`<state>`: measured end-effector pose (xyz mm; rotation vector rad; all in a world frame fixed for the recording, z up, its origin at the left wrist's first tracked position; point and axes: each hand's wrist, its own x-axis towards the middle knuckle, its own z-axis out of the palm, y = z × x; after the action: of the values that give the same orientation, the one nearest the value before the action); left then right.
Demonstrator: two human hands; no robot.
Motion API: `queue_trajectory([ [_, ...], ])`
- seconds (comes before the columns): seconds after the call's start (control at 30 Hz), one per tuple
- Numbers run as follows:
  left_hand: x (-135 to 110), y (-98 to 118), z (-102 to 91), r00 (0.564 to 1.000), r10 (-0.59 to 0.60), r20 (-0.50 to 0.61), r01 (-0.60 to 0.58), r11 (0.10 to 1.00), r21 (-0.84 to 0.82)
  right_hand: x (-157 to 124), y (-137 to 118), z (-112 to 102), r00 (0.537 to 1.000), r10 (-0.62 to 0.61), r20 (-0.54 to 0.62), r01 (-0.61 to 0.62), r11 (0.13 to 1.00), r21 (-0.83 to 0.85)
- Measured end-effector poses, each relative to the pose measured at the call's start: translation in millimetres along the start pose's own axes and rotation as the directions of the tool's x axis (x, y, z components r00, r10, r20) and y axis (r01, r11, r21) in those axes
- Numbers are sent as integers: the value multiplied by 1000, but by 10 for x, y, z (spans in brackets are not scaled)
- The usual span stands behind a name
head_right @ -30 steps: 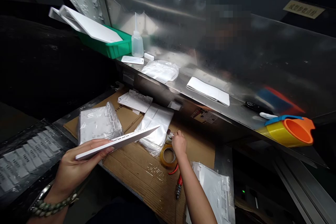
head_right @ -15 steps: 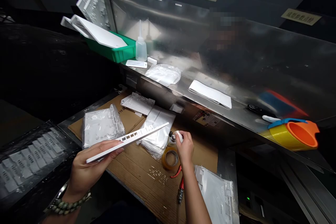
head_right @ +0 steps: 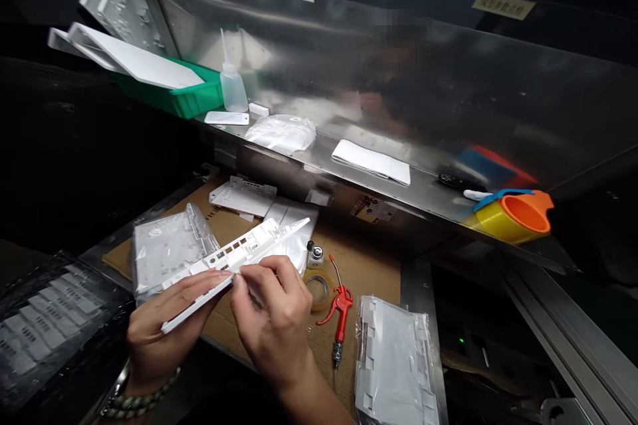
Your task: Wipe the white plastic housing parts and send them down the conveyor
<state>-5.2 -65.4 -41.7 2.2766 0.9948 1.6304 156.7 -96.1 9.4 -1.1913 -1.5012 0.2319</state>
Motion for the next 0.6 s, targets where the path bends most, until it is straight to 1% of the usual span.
queue_trajectory([
  [0.07,-7,12,11,1000,-25,18,26,1000,-12,-18,-8,-5,1000,-27,6,27,999,20],
  [0.17,-22,15,20,998,-56,39,57,998,-28,-28,-38,-5,994,-95,58,89,991,100],
  [0.23,-32,14,27,999,-32,34,33,999,-10,-14,-28,-17,996,-72,46,68,994,80],
  [0.33,-29,30,45,1000,-10,19,10,1000,-2,-7,-17,-29,1000,-8,-11,8,1000,8],
  [0.37,-23,39,51,999,-25,20,25,1000,-13,-17,-30,-26,1000,-21,-10,21,1000,10],
  [0.43,-9,53,61,998,-58,25,59,997,-46,-44,-66,-11,996,-85,20,83,995,56],
  [0.5,-2,53,69,998,-66,24,67,996,-59,-51,-70,-11,991,-125,44,120,988,102],
  [0.53,-4,46,72,998,-53,18,54,997,-49,-37,-43,-25,993,-112,39,107,989,101],
  [0.6,-23,25,74,1000,-5,2,5,999,-33,27,76,-89,1000,-29,-2,29,998,49],
])
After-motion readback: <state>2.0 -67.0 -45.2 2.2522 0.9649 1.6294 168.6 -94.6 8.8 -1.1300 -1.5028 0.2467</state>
